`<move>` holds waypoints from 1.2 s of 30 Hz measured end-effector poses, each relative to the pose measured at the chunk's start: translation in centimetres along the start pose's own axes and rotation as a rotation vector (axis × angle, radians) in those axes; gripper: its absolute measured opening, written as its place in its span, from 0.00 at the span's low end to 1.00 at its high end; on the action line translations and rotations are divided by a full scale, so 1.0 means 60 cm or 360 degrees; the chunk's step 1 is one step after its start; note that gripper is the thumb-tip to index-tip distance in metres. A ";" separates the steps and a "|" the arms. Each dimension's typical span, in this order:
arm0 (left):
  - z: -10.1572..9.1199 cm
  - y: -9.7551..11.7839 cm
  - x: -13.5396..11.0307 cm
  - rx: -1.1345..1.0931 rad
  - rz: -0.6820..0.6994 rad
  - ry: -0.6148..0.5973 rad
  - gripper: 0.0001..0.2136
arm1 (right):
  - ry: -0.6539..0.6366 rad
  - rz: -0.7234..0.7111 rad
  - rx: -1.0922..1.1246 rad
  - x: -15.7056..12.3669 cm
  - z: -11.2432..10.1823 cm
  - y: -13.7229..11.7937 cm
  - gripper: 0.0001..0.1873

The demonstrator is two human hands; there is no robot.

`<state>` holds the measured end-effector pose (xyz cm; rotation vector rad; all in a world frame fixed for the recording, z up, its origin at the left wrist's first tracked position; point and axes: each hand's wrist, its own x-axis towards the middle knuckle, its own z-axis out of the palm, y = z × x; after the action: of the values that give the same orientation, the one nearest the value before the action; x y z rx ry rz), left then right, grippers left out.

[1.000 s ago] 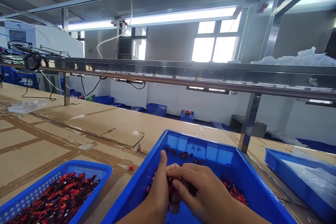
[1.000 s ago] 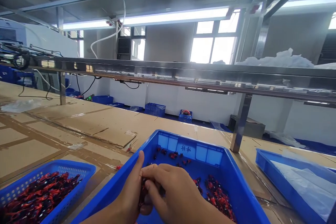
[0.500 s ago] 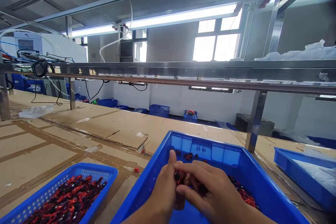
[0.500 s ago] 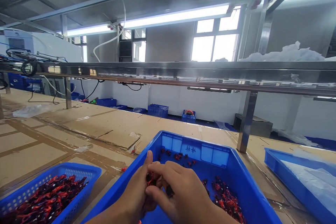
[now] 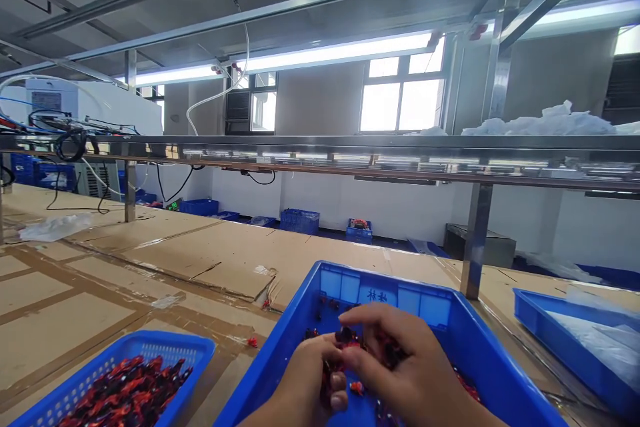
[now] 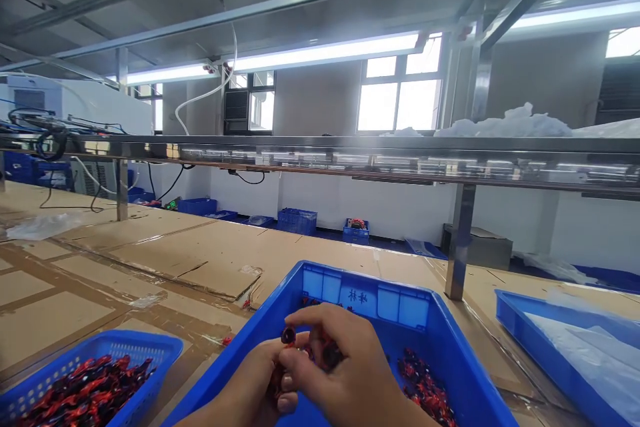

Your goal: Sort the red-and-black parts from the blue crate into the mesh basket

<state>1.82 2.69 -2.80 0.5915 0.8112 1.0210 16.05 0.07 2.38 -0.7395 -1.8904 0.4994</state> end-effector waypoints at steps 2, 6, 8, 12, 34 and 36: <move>0.004 0.003 -0.003 0.0021 0.0026 0.0049 0.07 | 0.0046 0.0409 0.0654 0.007 -0.003 0.007 0.11; 0.007 0.011 -0.009 0.0012 0.0077 0.0038 0.10 | 0.0058 0.0946 0.1684 0.022 -0.003 0.029 0.17; 0.004 0.013 -0.007 0.0004 0.0110 0.0002 0.10 | 0.0103 0.1065 0.1661 0.025 0.004 0.036 0.16; -0.006 0.017 0.001 0.0069 0.0406 0.0019 0.15 | 0.0022 0.1254 0.1314 0.022 0.023 0.040 0.17; -0.012 0.025 -0.004 0.0693 0.0870 0.0233 0.26 | -0.0018 0.0111 -0.0329 0.004 0.029 0.013 0.10; -0.016 0.017 0.004 0.0867 0.0804 0.0110 0.21 | -0.0013 -0.0167 -0.0515 -0.001 0.021 0.006 0.12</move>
<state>0.57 3.38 -2.64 1.2783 1.0371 1.2858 15.00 0.27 1.59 -0.8415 -2.0306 0.1305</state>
